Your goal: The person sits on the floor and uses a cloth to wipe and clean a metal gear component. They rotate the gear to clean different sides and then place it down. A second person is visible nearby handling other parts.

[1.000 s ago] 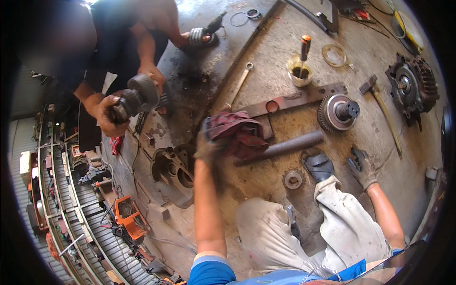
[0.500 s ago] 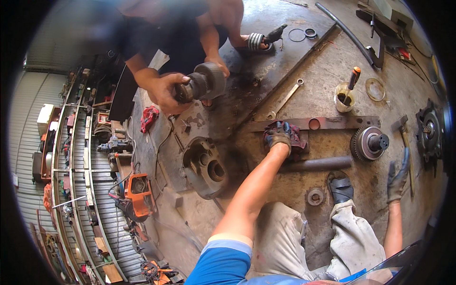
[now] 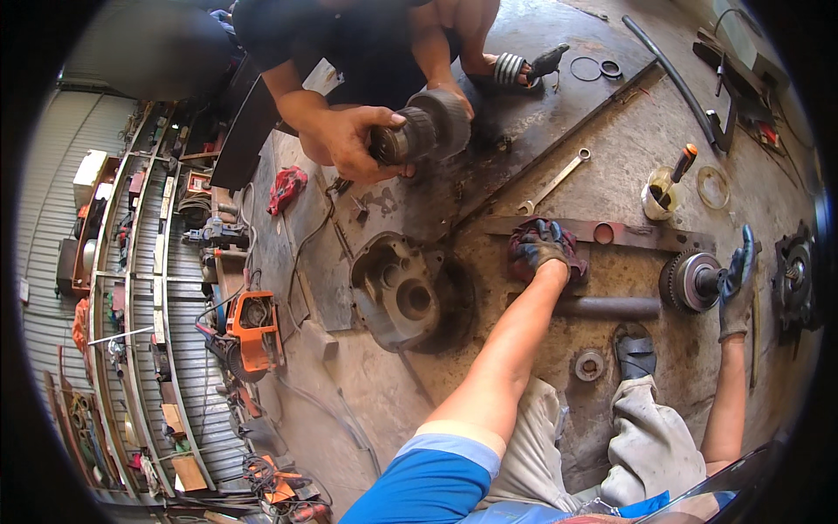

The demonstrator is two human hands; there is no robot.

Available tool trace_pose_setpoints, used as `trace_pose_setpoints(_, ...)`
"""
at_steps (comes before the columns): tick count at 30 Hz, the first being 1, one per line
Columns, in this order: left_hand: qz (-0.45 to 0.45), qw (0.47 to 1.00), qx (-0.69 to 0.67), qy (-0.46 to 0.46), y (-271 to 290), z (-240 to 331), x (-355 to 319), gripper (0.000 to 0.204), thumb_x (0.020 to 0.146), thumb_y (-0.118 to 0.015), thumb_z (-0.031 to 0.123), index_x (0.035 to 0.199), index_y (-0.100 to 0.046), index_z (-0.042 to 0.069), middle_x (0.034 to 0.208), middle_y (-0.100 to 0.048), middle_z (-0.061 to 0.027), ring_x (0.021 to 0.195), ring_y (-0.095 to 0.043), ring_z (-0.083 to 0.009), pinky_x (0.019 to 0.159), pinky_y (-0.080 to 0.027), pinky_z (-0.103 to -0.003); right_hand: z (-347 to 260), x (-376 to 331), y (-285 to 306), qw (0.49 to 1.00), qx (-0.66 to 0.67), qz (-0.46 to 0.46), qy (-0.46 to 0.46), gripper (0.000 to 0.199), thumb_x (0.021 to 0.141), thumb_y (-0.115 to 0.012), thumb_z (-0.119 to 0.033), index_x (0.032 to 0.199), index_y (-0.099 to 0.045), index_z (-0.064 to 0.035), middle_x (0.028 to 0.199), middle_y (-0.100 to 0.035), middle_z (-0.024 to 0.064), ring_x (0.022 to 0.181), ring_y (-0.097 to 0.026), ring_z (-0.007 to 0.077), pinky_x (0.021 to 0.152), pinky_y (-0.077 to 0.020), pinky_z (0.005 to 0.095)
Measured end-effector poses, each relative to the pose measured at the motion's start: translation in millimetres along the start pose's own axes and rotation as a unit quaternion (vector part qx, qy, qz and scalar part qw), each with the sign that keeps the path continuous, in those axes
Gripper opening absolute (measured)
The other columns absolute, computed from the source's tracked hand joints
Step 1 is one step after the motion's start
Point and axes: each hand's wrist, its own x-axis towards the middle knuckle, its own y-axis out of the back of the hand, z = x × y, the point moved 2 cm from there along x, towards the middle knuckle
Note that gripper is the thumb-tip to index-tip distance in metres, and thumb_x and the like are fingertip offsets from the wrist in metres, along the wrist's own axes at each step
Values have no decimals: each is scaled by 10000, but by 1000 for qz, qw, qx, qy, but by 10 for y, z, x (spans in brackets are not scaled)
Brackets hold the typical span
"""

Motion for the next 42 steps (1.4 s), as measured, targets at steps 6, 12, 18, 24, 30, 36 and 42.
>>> trace_pose_setpoints(6,11,984,116,-136,-80,-15,126,669,1044,-324,434,1636,-107,208,1707,-18,-66,1506,-173,-484,1072,-310,-736,26,168,-293,995,-92,-29,-24,466,1076,-391,-186,1498,-411,11,1509,-483,133,1398,-446,236,1167,-325,348)
trace_pose_setpoints(12,30,998,-23,-56,-326,-50,379,682,1043,-415,312,1635,-85,240,1711,12,-34,1421,-283,-565,899,-368,-828,0,112,-295,982,-105,-45,-148,399,1055,-479,-256,1347,-604,-15,1280,-682,169,1180,-660,249,1018,-485,343)
trace_pose_setpoints(18,67,994,-57,-70,-480,-110,516,728,988,-460,445,1624,-167,247,1703,-31,-76,1483,-161,-525,1064,-283,-744,-354,191,-265,954,-218,-96,-184,493,1037,-470,-482,1298,-635,-97,1200,-672,218,1118,-648,391,925,-502,440)
trace_pose_setpoints(24,75,985,98,-118,-729,-17,819,683,1035,-416,305,1633,-94,240,1707,0,-61,1438,-237,-533,954,-338,-814,-387,218,-289,946,-257,-89,-178,532,1026,-438,-547,1244,-656,-113,1186,-670,219,1102,-630,429,901,-503,487)
trace_pose_setpoints(30,44,995,-67,-50,-497,-95,542,746,1016,-474,353,1633,-101,159,1706,-32,-85,1529,-43,-486,1104,-243,-743,-348,215,-297,947,-257,-74,-175,607,1007,-420,-612,1234,-663,-104,1199,-668,218,1124,-618,432,923,-491,485)
trace_pose_setpoints(36,35,997,-36,-64,-342,-121,356,829,995,-486,482,1634,-72,154,1708,-20,-84,1552,-69,-401,1177,-216,-645,-378,215,-312,946,-261,-73,-177,608,1006,-419,-620,1214,-673,-108,1165,-676,219,1097,-629,437,898,-500,478)
trace_pose_setpoints(42,59,995,11,-81,-360,-100,392,853,976,-420,593,1633,-97,156,1705,-13,-115,1552,-52,-410,1164,-202,-675,-457,233,-298,944,-257,-84,-191,609,1008,-421,-617,1218,-667,-101,1149,-679,226,1081,-634,443,894,-500,476)
